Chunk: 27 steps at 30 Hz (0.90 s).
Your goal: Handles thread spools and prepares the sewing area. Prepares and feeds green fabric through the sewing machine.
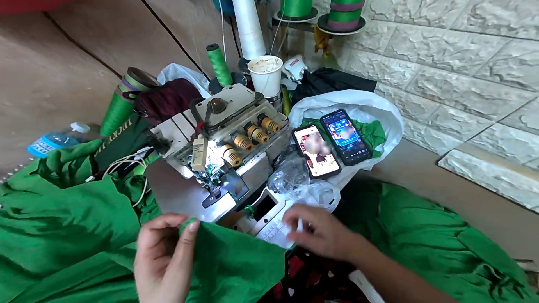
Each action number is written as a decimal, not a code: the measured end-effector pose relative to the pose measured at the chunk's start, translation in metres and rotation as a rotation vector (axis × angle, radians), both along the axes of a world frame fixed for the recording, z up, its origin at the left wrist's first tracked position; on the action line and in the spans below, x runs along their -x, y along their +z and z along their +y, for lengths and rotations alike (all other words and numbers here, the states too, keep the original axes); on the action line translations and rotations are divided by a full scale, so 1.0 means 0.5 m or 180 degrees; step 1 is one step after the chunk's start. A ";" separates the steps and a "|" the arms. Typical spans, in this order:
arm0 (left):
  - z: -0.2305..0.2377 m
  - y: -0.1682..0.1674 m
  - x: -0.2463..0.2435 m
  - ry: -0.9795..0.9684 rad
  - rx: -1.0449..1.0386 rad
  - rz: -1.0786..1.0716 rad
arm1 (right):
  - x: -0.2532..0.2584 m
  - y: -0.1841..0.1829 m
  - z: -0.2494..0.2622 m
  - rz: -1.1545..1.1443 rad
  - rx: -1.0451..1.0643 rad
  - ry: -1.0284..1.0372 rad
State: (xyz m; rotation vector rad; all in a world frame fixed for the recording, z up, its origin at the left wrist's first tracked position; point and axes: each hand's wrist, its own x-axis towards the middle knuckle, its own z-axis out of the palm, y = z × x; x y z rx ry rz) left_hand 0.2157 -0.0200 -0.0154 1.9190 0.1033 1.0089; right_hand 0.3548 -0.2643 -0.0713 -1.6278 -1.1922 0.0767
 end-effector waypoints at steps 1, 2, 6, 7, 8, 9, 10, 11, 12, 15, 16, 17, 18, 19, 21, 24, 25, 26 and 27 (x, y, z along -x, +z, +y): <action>0.003 -0.007 0.000 -0.0030 -0.0049 0.0163 | -0.035 0.007 -0.021 -0.0114 0.0043 -0.0414; 0.007 -0.015 -0.002 -0.0039 -0.0092 0.0274 | -0.076 0.009 -0.043 -0.0277 0.0083 -0.0904; 0.020 -0.033 -0.005 0.0107 -0.0260 0.0536 | -0.239 -0.016 -0.137 -0.0933 0.0516 -0.2337; 0.021 -0.030 -0.005 0.0134 -0.0305 0.0631 | -0.266 -0.025 -0.153 -0.1007 0.0686 -0.2515; 0.020 -0.025 -0.004 0.0151 -0.0336 0.0737 | -0.284 -0.032 -0.164 -0.1043 0.0836 -0.2629; 0.020 -0.021 -0.004 0.0173 -0.0371 0.0831 | -0.295 -0.038 -0.171 -0.1072 0.0926 -0.2700; 0.019 -0.018 -0.003 0.0199 -0.0398 0.0901 | -0.302 -0.040 -0.174 -0.1102 0.0974 -0.2735; 0.019 -0.016 -0.003 0.0214 -0.0410 0.0945 | -0.306 -0.040 -0.175 -0.1127 0.1001 -0.2753; 0.019 -0.016 -0.003 0.0217 -0.0409 0.0969 | -0.307 -0.037 -0.176 -0.1101 0.1038 -0.2751; 0.018 -0.018 -0.005 0.0203 -0.0401 0.0972 | -0.312 -0.029 -0.167 -0.1049 0.1148 -0.2655; 0.018 -0.018 -0.006 0.0206 -0.0406 0.0979 | -0.315 -0.029 -0.162 -0.1081 0.1188 -0.2608; 0.018 -0.018 -0.006 0.0206 -0.0414 0.0990 | -0.320 -0.031 -0.157 -0.1122 0.1213 -0.2549; 0.018 -0.019 -0.005 0.0204 -0.0425 0.0997 | -0.325 -0.034 -0.153 -0.1173 0.1217 -0.2495; 0.019 -0.020 -0.005 0.0190 -0.0439 0.1009 | -0.330 -0.036 -0.151 -0.1225 0.1207 -0.2453; 0.022 -0.019 -0.003 0.0158 -0.0456 0.1040 | -0.343 -0.040 -0.152 -0.1296 0.1217 -0.2495; 0.026 -0.021 -0.003 0.0117 -0.0459 0.1034 | -0.353 -0.030 -0.165 -0.1109 0.1371 -0.2816; 0.026 -0.022 -0.003 0.0116 -0.0461 0.1030 | -0.355 -0.026 -0.170 -0.1025 0.1405 -0.2932; 0.026 -0.022 -0.003 0.0116 -0.0472 0.1030 | -0.354 -0.023 -0.174 -0.0974 0.1417 -0.3014; 0.026 -0.021 -0.003 0.0114 -0.0491 0.1032 | -0.352 -0.021 -0.178 -0.0959 0.1396 -0.3047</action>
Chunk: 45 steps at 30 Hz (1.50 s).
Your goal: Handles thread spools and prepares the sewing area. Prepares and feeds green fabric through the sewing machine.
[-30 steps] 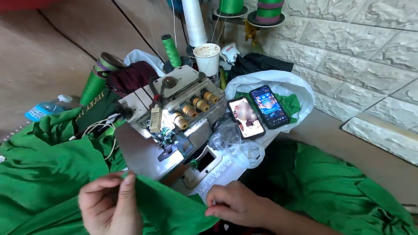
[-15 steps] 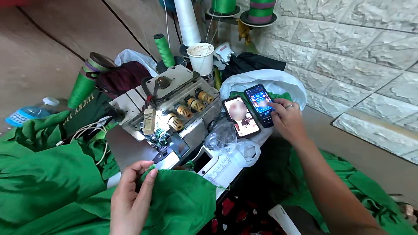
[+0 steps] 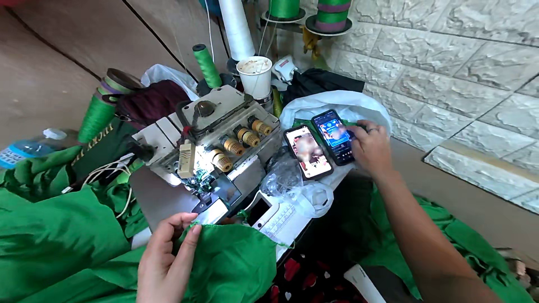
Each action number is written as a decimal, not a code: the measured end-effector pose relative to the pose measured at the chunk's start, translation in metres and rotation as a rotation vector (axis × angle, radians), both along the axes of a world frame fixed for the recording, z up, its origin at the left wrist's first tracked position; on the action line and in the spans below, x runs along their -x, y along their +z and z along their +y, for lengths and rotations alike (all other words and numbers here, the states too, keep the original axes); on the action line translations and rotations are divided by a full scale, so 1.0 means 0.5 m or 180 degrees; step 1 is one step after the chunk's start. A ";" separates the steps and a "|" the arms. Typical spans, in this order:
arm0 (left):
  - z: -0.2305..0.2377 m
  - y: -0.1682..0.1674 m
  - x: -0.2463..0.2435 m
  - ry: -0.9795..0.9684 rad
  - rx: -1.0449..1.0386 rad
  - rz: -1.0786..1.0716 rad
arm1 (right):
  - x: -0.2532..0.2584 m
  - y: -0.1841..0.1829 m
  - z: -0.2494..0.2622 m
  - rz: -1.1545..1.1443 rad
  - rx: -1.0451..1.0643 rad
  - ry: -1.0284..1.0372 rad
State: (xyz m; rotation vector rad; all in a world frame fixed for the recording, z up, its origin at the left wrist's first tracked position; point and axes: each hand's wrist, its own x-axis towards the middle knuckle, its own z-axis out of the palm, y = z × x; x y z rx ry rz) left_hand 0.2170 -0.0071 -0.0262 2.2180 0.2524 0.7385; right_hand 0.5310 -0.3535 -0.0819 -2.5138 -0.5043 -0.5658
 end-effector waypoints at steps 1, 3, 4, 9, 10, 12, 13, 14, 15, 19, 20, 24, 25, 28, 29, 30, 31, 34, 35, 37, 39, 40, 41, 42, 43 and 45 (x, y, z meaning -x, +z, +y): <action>0.000 0.001 0.000 -0.0002 -0.0011 0.0009 | 0.003 0.002 -0.003 -0.0016 -0.0031 0.0005; -0.001 0.001 0.000 -0.0001 -0.0005 0.0015 | 0.010 0.003 -0.006 -0.0041 -0.0058 0.0053; -0.001 0.001 0.001 0.0009 0.0006 0.0018 | 0.014 0.003 -0.006 -0.0046 -0.0054 0.0072; -0.001 0.003 0.000 0.0011 -0.0031 0.0039 | 0.025 0.002 0.003 -0.0010 -0.0060 0.0159; 0.000 0.003 0.001 0.0010 -0.0030 0.0041 | 0.026 -0.001 0.006 -0.0044 -0.0070 0.0184; 0.000 0.005 0.001 0.0008 -0.0022 0.0060 | 0.026 -0.009 0.011 -0.0130 -0.0094 0.0261; 0.000 0.006 0.001 0.0009 -0.0014 0.0076 | 0.026 -0.013 0.014 -0.0166 -0.0088 0.0300; -0.001 0.007 0.002 0.0016 -0.0006 0.0084 | 0.026 -0.017 0.017 -0.0194 -0.0091 0.0348; -0.001 0.007 0.002 0.0018 0.0006 0.0081 | 0.027 -0.019 0.019 -0.0201 -0.0080 0.0394; 0.001 0.007 0.003 -0.0001 0.0002 0.0070 | 0.019 -0.024 0.013 -0.0232 -0.0122 0.0350; 0.001 0.007 0.004 0.0000 0.0002 0.0082 | 0.017 -0.024 0.010 -0.0234 -0.0158 0.0296; 0.004 0.012 0.008 -0.0091 0.0096 0.0147 | 0.019 -0.014 0.013 -0.0170 -0.0148 0.0265; 0.004 0.012 0.008 -0.0101 0.0122 0.0150 | 0.020 -0.014 0.016 -0.0166 -0.0125 0.0300; 0.003 0.013 0.008 -0.0096 0.0142 0.0178 | 0.022 -0.019 0.028 -0.0209 -0.0051 0.0421; 0.003 0.012 0.008 -0.0092 0.0145 0.0167 | 0.021 -0.020 0.030 -0.0210 -0.0002 0.0451; 0.003 0.011 0.008 -0.0094 0.0156 0.0150 | 0.020 -0.022 0.031 -0.0229 0.0042 0.0481; 0.003 0.011 0.008 -0.0100 0.0174 0.0140 | 0.017 -0.024 0.030 -0.0251 0.0068 0.0510; 0.004 0.011 0.008 -0.0122 0.0192 0.0141 | 0.006 -0.027 0.020 -0.0220 0.0131 0.0427; 0.004 0.011 0.008 -0.0126 0.0180 0.0144 | 0.006 -0.022 0.014 -0.0126 0.0152 0.0329; 0.004 0.011 0.008 -0.0114 0.0168 0.0144 | 0.005 -0.011 0.004 -0.0035 0.0133 0.0059; 0.004 0.011 0.009 -0.0104 0.0177 0.0146 | 0.007 -0.004 -0.004 0.0016 0.0006 -0.0085; 0.004 0.011 0.009 -0.0102 0.0179 0.0149 | 0.008 -0.004 -0.007 -0.0008 -0.0045 -0.0094; 0.003 0.011 0.008 -0.0101 0.0176 0.0152 | 0.009 -0.005 -0.009 -0.0031 -0.0081 -0.0077; 0.002 0.012 0.008 -0.0101 0.0169 0.0166 | 0.009 -0.005 -0.010 -0.0040 -0.0102 -0.0045; 0.002 0.012 0.008 -0.0105 0.0174 0.0179 | 0.009 -0.006 -0.010 -0.0028 -0.0116 -0.0005; 0.003 0.012 0.008 -0.0116 0.0171 0.0188 | 0.009 -0.006 -0.008 0.0025 -0.0125 0.0086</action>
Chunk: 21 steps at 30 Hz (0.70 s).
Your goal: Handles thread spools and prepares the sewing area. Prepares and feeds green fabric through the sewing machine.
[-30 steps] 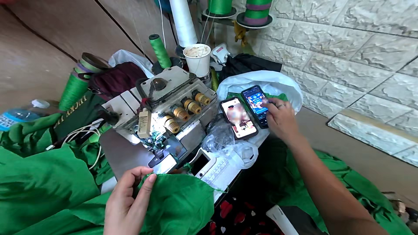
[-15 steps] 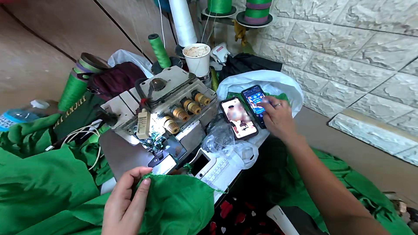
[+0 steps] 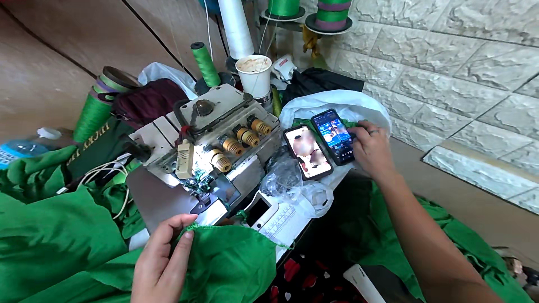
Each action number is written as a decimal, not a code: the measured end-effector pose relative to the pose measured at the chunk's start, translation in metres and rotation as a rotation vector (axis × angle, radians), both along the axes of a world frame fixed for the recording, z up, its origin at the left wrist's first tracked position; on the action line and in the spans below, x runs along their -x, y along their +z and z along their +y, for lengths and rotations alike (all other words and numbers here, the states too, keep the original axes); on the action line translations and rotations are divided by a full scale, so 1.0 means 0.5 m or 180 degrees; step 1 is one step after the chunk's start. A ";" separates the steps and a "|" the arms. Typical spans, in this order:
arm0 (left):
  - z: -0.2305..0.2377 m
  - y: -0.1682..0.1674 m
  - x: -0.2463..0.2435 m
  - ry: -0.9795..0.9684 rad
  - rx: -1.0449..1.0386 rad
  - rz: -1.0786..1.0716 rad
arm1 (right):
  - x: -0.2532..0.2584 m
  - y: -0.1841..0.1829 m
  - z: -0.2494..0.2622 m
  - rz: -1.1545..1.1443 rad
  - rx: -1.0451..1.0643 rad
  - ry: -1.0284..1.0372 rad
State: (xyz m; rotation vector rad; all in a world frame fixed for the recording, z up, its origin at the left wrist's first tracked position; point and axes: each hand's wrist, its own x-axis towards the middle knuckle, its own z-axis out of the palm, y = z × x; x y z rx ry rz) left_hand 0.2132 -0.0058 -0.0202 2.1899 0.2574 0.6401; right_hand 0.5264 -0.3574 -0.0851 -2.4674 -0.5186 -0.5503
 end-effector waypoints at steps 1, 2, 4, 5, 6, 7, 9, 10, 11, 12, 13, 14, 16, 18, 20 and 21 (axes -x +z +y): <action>0.001 0.000 0.000 -0.0001 -0.0008 0.0010 | 0.001 0.000 0.003 0.0014 0.0000 0.0039; 0.001 0.000 0.000 -0.0002 -0.0020 0.0024 | 0.001 0.000 0.007 0.0008 0.0008 0.0077; 0.001 0.000 0.000 0.0015 -0.0056 0.0035 | 0.001 -0.004 0.014 -0.0092 0.0033 0.0155; 0.000 -0.001 0.000 0.0028 -0.0081 0.0036 | -0.001 -0.007 0.016 -0.0153 0.0054 0.0197; -0.001 -0.001 0.000 0.0039 -0.0105 0.0043 | -0.003 -0.009 0.017 -0.0206 0.0067 0.0220; -0.001 -0.001 0.000 0.0044 -0.0125 0.0042 | -0.003 -0.009 0.016 -0.0268 0.0053 0.0218; 0.000 -0.001 0.001 0.0020 -0.0161 0.0038 | 0.001 -0.003 0.016 -0.0484 -0.0041 0.0198; 0.001 -0.002 0.001 0.0016 -0.0170 0.0025 | 0.005 -0.002 0.019 -0.0651 -0.0072 0.0191; 0.003 -0.003 0.001 0.0018 -0.0173 0.0018 | 0.009 -0.002 0.023 -0.0759 -0.0036 0.0203; 0.003 -0.004 0.002 0.0014 -0.0165 0.0022 | 0.013 -0.005 0.025 -0.0712 0.0082 0.0228; 0.003 -0.004 0.002 -0.0003 -0.0151 0.0035 | 0.014 -0.009 0.024 -0.0543 0.0250 0.0266; 0.002 -0.004 0.001 -0.0017 -0.0133 0.0030 | 0.014 -0.011 0.020 -0.0448 0.0364 0.0271; 0.001 -0.002 0.002 -0.0003 -0.0110 0.0030 | 0.010 -0.008 0.019 -0.0612 0.0376 0.0275; 0.000 -0.002 0.004 0.0002 -0.0101 0.0057 | 0.010 -0.017 0.019 -0.0575 0.0421 0.0310; 0.002 -0.001 0.001 -0.0024 -0.0114 0.0051 | 0.008 -0.020 0.014 -0.0470 0.0475 0.0314; 0.003 -0.001 0.001 -0.0026 -0.0120 0.0039 | 0.008 -0.014 0.014 -0.0562 0.0438 0.0300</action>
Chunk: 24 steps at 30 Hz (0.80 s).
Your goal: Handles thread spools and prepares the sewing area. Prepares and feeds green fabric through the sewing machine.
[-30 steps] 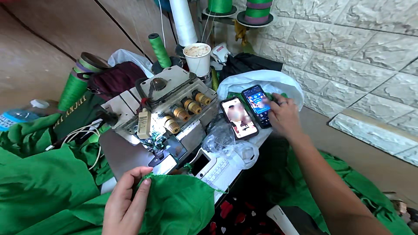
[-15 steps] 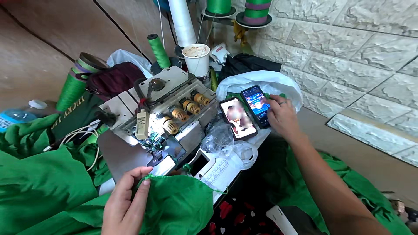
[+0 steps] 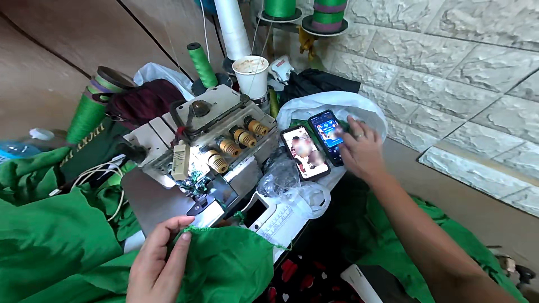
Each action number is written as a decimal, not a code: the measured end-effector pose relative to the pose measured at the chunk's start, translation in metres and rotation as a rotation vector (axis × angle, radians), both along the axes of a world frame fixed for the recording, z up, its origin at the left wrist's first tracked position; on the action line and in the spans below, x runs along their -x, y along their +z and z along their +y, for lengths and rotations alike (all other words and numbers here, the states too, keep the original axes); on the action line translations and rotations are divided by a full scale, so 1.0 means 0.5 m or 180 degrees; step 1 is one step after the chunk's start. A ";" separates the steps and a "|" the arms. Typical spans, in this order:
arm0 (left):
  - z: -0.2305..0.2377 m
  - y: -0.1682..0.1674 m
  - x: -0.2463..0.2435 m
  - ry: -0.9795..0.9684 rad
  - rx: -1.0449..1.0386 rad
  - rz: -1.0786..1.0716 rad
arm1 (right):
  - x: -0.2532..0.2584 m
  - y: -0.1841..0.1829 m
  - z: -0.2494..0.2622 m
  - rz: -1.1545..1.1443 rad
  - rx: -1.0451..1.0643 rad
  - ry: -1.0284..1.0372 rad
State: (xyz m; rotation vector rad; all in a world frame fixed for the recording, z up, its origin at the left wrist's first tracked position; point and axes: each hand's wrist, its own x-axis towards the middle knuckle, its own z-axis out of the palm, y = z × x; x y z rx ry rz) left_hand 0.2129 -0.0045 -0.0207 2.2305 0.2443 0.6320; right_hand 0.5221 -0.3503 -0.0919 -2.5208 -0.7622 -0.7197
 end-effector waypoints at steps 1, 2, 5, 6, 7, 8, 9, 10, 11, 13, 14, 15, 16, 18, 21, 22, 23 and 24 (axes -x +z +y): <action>0.000 -0.001 0.001 0.0003 -0.0009 -0.0009 | 0.003 0.004 0.002 -0.0080 -0.0033 0.0011; 0.000 -0.002 0.002 0.0007 -0.0009 -0.0016 | 0.004 0.005 0.003 -0.0037 0.0011 0.0018; -0.001 0.000 -0.002 0.0005 0.0001 -0.0016 | -0.002 0.010 -0.003 0.0168 0.0069 0.0020; 0.000 0.000 -0.002 0.0014 0.0000 -0.0034 | -0.003 0.018 -0.001 -0.0065 -0.0067 0.0048; 0.000 -0.001 0.000 0.0024 0.0005 -0.0043 | 0.000 0.023 0.001 -0.0234 -0.0151 0.0073; 0.000 -0.001 0.001 0.0029 0.0016 -0.0026 | 0.001 0.023 0.002 -0.0238 -0.0128 0.0102; -0.001 0.000 0.000 0.0024 0.0022 -0.0013 | -0.002 0.018 0.001 -0.0101 0.0017 0.0124; -0.001 0.000 -0.002 0.0013 0.0019 -0.0007 | -0.008 0.014 -0.002 0.0136 0.0212 0.0117; -0.001 0.001 -0.003 0.0013 0.0020 -0.0009 | -0.011 0.013 -0.005 0.0289 0.0292 0.0121; 0.000 0.000 -0.001 0.0033 0.0019 -0.0022 | -0.010 0.019 -0.004 -0.0018 0.0099 0.0175; -0.001 0.000 -0.001 0.0038 0.0005 -0.0018 | -0.006 0.019 -0.004 -0.0212 -0.0012 0.0189; -0.001 0.000 0.000 0.0044 -0.0013 -0.0009 | -0.004 0.018 -0.004 -0.0224 -0.0021 0.0179; -0.001 0.000 -0.001 0.0040 -0.0020 0.0005 | -0.004 0.016 -0.007 -0.0016 0.0098 0.0154; 0.000 0.000 -0.002 0.0040 -0.0038 0.0003 | -0.006 0.010 -0.016 0.0264 0.0219 0.0107; 0.001 -0.001 -0.001 0.0081 -0.0061 -0.0003 | 0.005 0.015 -0.015 -0.0444 -0.0180 0.0174; 0.000 -0.001 -0.001 0.0094 -0.0073 0.0004 | 0.007 0.012 -0.014 -0.0430 -0.0164 0.0177; 0.000 -0.001 -0.002 0.0092 -0.0078 0.0009 | 0.005 0.008 -0.014 -0.0186 -0.0004 0.0157; 0.000 -0.001 -0.003 0.0083 -0.0070 0.0010 | 0.001 0.003 -0.015 0.0131 0.0208 0.0116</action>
